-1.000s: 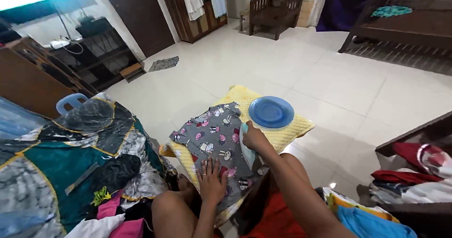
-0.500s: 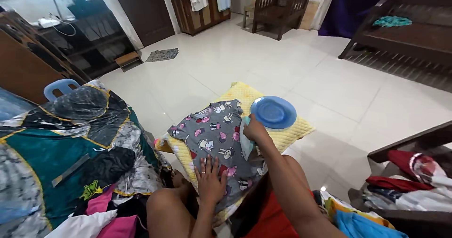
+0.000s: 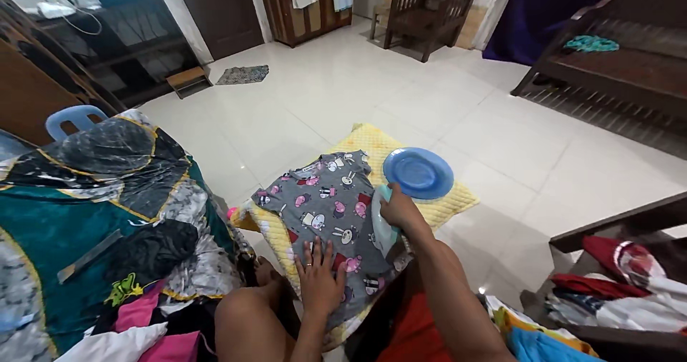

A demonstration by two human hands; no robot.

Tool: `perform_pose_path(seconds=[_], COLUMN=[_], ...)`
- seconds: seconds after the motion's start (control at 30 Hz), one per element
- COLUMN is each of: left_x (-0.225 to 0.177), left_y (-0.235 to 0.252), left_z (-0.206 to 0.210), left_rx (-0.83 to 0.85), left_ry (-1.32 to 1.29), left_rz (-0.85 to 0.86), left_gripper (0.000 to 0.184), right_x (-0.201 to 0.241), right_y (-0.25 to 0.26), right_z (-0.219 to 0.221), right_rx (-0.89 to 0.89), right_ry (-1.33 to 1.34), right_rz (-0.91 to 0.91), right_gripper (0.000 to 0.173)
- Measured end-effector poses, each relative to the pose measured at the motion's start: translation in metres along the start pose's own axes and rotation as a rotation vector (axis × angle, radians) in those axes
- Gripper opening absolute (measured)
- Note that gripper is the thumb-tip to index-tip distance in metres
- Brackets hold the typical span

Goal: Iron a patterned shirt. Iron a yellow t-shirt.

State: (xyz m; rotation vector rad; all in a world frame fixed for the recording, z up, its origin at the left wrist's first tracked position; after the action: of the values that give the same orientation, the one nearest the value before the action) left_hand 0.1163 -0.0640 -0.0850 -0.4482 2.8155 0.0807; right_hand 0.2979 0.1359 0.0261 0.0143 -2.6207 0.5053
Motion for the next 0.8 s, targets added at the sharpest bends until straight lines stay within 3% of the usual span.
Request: perform_pose_path(seconds=[0.2, 0.47, 0.53, 0.67, 0.8], left_x=[0.0, -0.001, -0.002, 0.0, -0.001], left_y=[0.0, 0.0, 0.001, 0.001, 0.001], left_z=[-0.003, -0.003, -0.003, -0.002, -0.003], left_rx=[0.007, 0.016, 0.002, 0.001, 0.013], left_ry=[-0.011, -0.008, -0.006, 0.01, 0.021], left_rz=[-0.005, -0.006, -0.003, -0.006, -0.006], left_gripper=[0.071, 0.071, 0.071, 0.072, 0.071], right_x=[0.006, -0.018, -0.022, -0.018, -0.025], right_y=[0.024, -0.046, -0.045, -0.026, 0.042], right_z=[-0.006, 0.009, -0.008, -0.072, -0.117], right_rx=[-0.012, 0.149, 0.132, -0.094, -0.207], right_ry=[0.036, -0.048, -0.041, -0.006, 0.009], right_rz=[-0.021, -0.124, -0.159, -0.184, -0.116], right_gripper=[0.07, 0.064, 0.063, 0.062, 0.06])
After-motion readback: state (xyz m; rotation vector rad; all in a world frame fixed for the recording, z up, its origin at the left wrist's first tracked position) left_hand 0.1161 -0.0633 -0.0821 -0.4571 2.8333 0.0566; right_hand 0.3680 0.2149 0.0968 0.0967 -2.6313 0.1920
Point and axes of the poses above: each hand's wrist, its own y-axis towards the middle knuckle, its own z-axis out of the palm, x = y × z, the point moved 8 cm from there along y, towards the middle knuckle
